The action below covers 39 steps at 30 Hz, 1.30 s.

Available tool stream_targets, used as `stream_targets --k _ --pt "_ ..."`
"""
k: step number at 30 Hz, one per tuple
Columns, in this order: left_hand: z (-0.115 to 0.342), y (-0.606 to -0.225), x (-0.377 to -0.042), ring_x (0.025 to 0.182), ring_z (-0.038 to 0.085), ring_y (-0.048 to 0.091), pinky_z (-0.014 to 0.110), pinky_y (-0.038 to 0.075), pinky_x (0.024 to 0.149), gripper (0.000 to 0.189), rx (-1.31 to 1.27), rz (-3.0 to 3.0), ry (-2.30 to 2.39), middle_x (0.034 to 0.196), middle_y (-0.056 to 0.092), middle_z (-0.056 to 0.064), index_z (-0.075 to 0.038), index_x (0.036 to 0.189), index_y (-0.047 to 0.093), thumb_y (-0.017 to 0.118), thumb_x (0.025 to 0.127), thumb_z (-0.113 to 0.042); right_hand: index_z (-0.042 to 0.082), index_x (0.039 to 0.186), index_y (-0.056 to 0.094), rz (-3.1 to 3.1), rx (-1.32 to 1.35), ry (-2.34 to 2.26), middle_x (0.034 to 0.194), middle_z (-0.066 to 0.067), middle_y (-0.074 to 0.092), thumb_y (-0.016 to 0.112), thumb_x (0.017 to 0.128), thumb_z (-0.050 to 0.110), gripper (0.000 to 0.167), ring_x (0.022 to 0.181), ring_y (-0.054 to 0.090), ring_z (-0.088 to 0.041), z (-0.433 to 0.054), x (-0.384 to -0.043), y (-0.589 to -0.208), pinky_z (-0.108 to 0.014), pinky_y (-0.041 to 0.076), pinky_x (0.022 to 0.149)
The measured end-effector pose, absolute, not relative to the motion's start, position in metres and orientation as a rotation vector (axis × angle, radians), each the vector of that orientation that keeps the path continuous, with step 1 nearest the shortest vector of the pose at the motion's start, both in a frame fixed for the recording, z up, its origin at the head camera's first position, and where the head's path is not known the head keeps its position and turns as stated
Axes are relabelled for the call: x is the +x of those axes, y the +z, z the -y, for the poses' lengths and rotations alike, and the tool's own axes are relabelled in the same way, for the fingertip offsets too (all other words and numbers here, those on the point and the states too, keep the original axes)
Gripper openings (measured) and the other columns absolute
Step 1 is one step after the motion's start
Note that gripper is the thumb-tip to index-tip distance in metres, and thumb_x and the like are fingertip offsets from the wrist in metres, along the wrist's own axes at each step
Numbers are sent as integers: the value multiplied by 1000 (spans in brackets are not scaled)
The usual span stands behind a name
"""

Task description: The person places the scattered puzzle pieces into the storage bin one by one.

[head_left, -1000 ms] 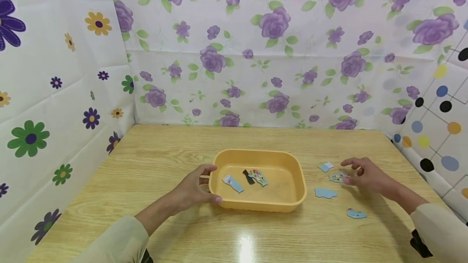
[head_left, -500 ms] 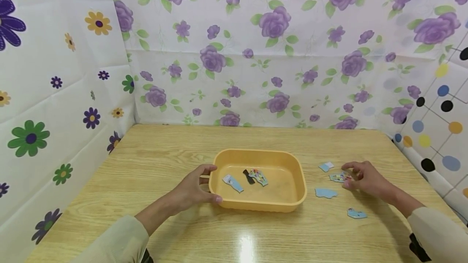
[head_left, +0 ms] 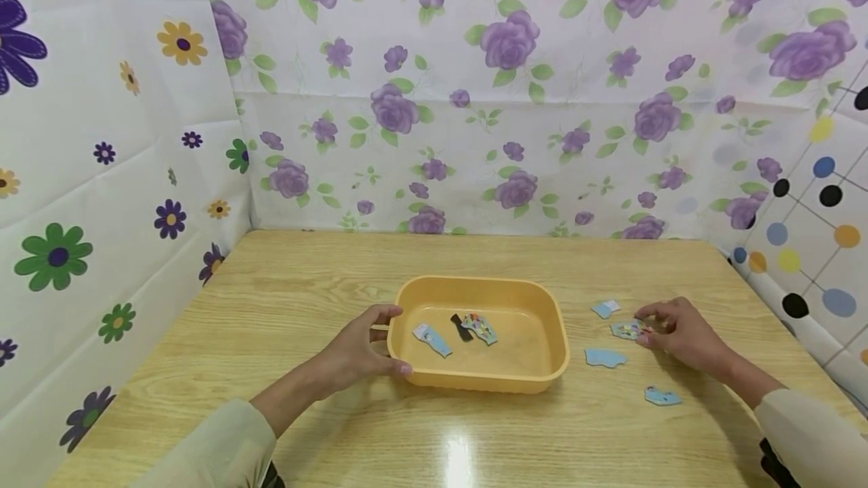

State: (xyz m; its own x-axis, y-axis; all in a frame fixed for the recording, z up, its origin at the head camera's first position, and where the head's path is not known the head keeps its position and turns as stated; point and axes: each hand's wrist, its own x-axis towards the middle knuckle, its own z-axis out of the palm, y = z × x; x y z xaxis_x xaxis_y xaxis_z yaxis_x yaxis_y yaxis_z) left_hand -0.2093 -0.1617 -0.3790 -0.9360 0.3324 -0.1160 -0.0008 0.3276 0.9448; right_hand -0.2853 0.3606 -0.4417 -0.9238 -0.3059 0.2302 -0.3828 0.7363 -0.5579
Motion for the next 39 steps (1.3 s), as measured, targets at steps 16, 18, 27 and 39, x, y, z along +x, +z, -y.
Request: stream_targets --k 16,18,27,39 --pt "162 -380 -210 131 43 39 36 55 89 93 305 -2322 1639 144 34 21 -2 146 32 86 71 -13 -3 108 66 2740 628 807 99 -17 46 73 84 3 25 84 40 -23 -356 -287 -439 -23 35 65" --pt "162 -380 -210 131 42 39 36 54 89 92 305 -2327 1636 144 35 20 -2 145 32 86 71 -13 -4 109 66 2748 619 828 101 -19 45 72 85 4 25 84 40 -24 -356 -287 -437 -23 36 64" --pt "162 -379 -209 131 42 40 35 55 87 92 304 -2322 1638 144 34 20 -2 146 32 86 72 -14 -8 115 61 2800 584 936 106 -23 40 66 91 5 28 85 36 -26 -358 -286 -426 -24 35 58" --pt "161 -380 -210 130 41 41 35 55 87 92 284 -2327 1638 145 35 19 -2 145 33 86 71 -13 -4 124 57 2849 570 948 114 -24 40 62 95 15 34 96 45 -34 -350 -287 -407 -34 44 69"
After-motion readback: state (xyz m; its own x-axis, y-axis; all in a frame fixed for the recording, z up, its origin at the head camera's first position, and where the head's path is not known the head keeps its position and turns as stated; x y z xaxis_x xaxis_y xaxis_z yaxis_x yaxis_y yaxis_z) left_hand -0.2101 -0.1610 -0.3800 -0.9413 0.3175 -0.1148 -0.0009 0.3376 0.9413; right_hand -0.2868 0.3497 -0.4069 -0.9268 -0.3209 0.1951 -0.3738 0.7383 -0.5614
